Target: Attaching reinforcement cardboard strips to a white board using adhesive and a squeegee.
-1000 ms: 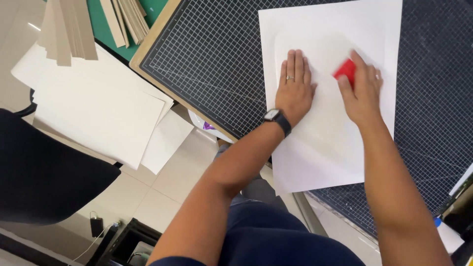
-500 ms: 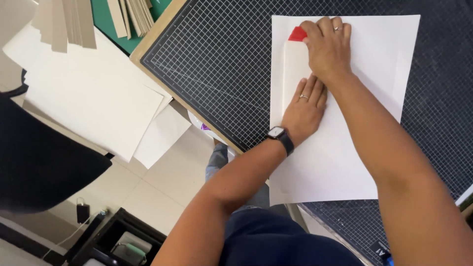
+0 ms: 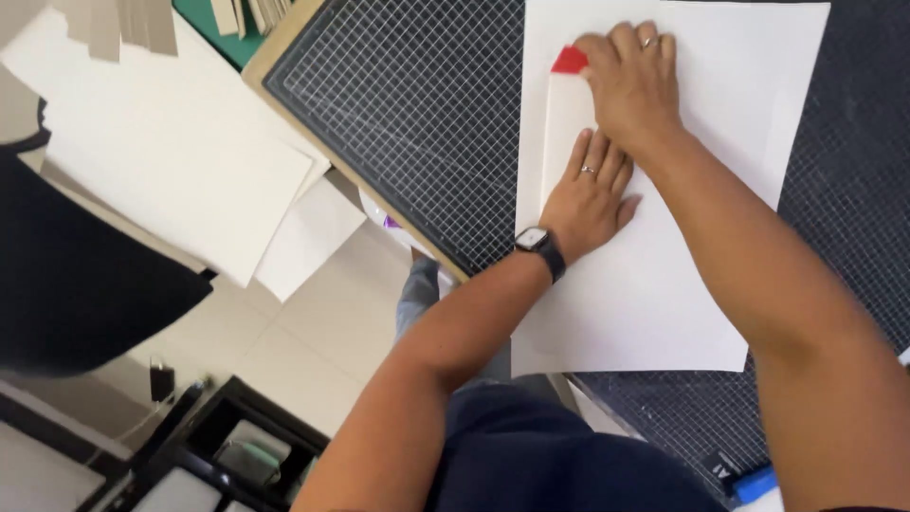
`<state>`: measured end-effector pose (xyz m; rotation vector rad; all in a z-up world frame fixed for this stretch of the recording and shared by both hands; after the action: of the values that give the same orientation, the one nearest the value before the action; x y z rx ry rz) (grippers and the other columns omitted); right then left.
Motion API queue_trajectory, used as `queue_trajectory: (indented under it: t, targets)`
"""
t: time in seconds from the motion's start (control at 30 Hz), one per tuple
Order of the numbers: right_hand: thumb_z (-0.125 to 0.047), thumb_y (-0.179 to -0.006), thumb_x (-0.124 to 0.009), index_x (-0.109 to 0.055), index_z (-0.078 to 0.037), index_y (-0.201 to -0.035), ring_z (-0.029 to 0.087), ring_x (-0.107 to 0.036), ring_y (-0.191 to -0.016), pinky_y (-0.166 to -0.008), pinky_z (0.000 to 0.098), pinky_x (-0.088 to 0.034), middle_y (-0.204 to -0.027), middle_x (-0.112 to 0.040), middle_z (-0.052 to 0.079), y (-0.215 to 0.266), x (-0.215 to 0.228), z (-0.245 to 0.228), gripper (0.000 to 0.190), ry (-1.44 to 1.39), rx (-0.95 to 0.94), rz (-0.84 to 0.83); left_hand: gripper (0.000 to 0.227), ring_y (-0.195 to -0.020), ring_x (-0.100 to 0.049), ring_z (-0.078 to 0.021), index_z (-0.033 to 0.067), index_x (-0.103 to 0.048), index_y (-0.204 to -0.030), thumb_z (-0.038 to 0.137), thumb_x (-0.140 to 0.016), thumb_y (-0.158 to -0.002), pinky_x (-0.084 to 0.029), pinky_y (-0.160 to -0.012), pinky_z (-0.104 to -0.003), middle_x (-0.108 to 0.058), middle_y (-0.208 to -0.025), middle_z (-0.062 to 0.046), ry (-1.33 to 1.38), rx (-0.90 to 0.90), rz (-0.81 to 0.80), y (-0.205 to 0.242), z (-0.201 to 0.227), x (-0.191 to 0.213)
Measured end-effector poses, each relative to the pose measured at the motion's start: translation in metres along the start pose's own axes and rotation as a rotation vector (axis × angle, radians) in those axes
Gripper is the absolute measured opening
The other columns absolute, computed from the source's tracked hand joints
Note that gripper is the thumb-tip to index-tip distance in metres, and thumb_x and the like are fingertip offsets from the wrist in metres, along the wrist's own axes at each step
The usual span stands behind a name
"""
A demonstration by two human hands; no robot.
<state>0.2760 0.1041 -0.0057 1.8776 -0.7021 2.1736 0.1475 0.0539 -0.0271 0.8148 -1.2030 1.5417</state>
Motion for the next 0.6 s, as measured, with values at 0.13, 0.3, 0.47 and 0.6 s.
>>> queue_trajectory:
  t: [0.13, 0.3, 0.47, 0.6]
  targets:
    - [-0.023, -0.102, -0.069, -0.068, -0.02, -0.131, 0.039, -0.051, -0.099, -0.087, 0.0499, -0.037, -0.109, -0.062, 0.012, -0.01, -0.01, 0.005, 0.03, -0.031, -0.019, -0.085, 0.064, -0.141, -0.048, -0.0464, -0.001, -0.058, -0.143, 0.047, -0.046, -0.101, -0.023, -0.129, -0.059, -0.057, -0.147, -0.024, 0.039, 0.018, 0.039, -0.008, -0.009, -0.008]
    - [-0.024, -0.1, -0.074, -0.072, -0.019, -0.128, 0.039, -0.053, -0.102, -0.089, 0.0483, -0.039, -0.11, -0.063, 0.011, -0.002, 0.0, 0.001, 0.028, 0.015, 0.012, -0.037, 0.064, -0.142, -0.048, -0.0461, 0.0005, -0.056, -0.144, 0.047, -0.048, -0.101, -0.021, -0.129, -0.058, -0.057, -0.149, -0.021, 0.042, 0.007, 0.035, -0.009, -0.007, 0.0]
    - [-0.024, -0.095, -0.083, -0.071, -0.022, -0.128, 0.036, -0.054, -0.096, -0.084, 0.0466, -0.041, -0.106, -0.063, 0.007, -0.005, -0.005, 0.003, 0.035, 0.06, 0.02, 0.03, 0.064, -0.142, -0.048, -0.0439, 0.0009, -0.057, -0.144, 0.047, -0.051, -0.1, -0.021, -0.129, -0.058, -0.057, -0.148, -0.021, 0.061, 0.024, 0.026, -0.008, -0.008, -0.008]
    - [-0.025, -0.107, -0.056, -0.067, -0.018, -0.135, 0.043, -0.049, -0.108, -0.091, 0.0516, -0.033, -0.115, -0.062, 0.015, 0.002, -0.005, 0.0, 0.031, -0.091, -0.064, -0.249, 0.063, -0.137, -0.052, -0.0456, 0.001, -0.058, -0.143, 0.046, -0.049, -0.1, -0.02, -0.13, -0.058, -0.06, -0.145, -0.02, 0.064, 0.027, 0.05, -0.009, -0.006, -0.003]
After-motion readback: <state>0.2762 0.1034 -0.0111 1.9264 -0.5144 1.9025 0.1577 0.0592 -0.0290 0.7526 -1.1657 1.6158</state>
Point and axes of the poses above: each hand's wrist, its own y-axis away from the middle knuckle, its own x-axis out of the back of the hand, z = x × y, the point moved 7 cm from there along -y, towards the middle knuckle
